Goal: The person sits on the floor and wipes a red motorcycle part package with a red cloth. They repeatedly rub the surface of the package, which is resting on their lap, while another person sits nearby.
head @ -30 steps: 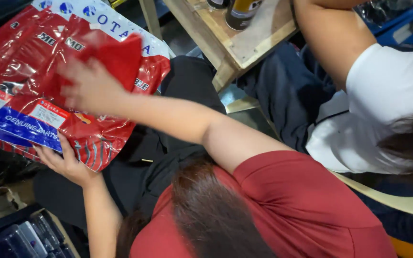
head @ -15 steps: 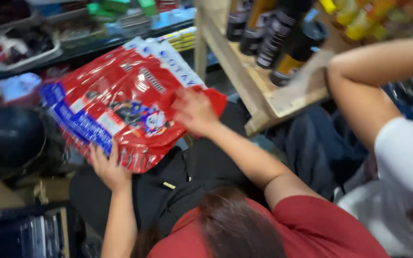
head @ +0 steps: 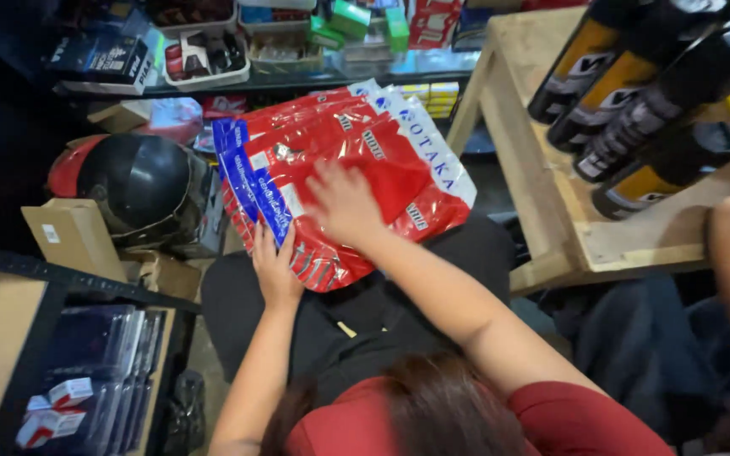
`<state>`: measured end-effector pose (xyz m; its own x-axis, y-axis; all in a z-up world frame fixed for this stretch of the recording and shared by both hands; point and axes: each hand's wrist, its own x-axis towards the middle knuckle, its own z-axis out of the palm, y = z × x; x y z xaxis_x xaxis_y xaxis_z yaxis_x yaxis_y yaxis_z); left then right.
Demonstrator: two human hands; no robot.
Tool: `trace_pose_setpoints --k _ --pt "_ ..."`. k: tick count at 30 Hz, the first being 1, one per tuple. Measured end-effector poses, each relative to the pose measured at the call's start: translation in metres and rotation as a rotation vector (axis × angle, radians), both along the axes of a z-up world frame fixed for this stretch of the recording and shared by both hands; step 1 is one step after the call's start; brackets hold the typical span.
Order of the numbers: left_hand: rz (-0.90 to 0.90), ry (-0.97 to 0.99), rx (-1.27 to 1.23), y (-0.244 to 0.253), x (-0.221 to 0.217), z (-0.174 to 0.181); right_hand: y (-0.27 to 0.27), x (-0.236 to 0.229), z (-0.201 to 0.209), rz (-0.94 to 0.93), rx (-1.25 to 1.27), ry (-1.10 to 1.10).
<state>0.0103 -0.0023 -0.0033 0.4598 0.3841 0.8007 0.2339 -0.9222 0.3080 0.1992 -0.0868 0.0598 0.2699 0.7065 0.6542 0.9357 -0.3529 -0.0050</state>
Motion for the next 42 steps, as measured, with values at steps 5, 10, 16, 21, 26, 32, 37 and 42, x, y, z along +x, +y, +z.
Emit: trace_pose_setpoints --k 5,10,16,21,26,32,37,42 --pt "0.031 -0.029 0.007 0.003 0.003 0.000 -0.039 -0.054 0.008 0.299 -0.228 0.283" --pt "-0.009 -0.074 0.012 -0.008 -0.001 0.025 -0.101 -0.026 0.004 0.350 0.011 0.083" --pt "-0.070 0.085 -0.120 -0.017 -0.013 0.044 -0.149 0.061 -0.039 -0.255 0.048 0.379" --pt "-0.050 0.107 -0.151 -0.014 -0.015 0.027 -0.134 0.111 -0.041 -0.339 0.083 0.399" --pt "-0.018 0.135 -0.131 -0.011 -0.012 0.018 -0.090 0.143 -0.015 -0.472 0.132 0.294" --pt "-0.047 0.125 -0.156 -0.011 -0.009 0.020 -0.043 0.104 0.039 -0.362 0.128 -0.028" --pt "-0.030 0.165 -0.186 -0.012 -0.011 0.017 0.005 0.030 0.016 0.061 -0.046 0.133" --pt "0.011 0.187 -0.120 -0.001 -0.011 -0.005 0.008 -0.029 0.012 0.337 -0.104 0.120"
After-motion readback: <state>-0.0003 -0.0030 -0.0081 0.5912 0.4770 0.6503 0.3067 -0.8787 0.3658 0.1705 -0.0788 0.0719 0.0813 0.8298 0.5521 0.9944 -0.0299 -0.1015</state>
